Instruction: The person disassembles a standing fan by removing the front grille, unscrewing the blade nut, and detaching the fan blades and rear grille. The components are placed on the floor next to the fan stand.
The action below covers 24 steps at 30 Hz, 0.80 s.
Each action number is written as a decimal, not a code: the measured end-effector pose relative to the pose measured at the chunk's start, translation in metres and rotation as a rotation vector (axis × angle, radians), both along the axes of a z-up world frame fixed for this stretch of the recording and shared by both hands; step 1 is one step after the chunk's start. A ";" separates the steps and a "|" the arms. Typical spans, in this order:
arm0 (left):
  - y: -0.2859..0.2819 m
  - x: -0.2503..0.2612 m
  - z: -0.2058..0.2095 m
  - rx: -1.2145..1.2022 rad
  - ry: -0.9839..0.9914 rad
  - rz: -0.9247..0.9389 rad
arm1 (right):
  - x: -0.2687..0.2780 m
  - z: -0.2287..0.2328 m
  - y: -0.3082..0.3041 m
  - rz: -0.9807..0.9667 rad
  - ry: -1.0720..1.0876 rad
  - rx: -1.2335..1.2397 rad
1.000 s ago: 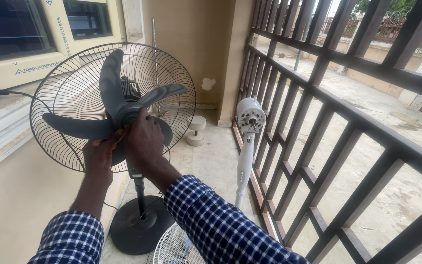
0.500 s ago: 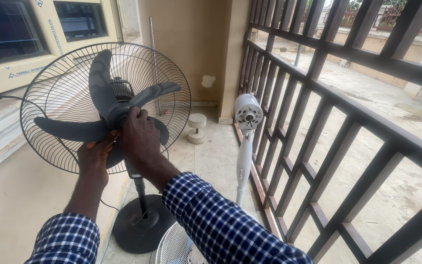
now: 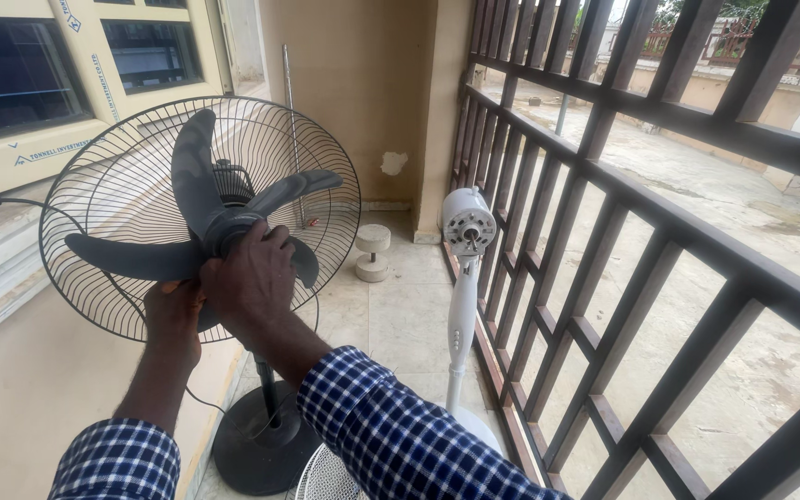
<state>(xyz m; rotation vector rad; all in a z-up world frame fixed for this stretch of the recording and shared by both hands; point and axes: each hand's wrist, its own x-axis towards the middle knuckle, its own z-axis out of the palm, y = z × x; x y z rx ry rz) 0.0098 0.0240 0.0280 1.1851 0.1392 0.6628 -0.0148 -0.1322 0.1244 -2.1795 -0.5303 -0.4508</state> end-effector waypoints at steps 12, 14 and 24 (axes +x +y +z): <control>-0.013 -0.015 0.015 -0.040 0.068 0.002 | 0.007 0.001 0.001 0.011 -0.058 0.036; -0.011 -0.015 0.015 -0.025 0.051 -0.006 | 0.020 -0.008 0.010 0.008 0.008 0.150; -0.021 -0.026 0.031 0.039 0.158 0.047 | 0.001 0.001 0.001 0.000 0.033 0.125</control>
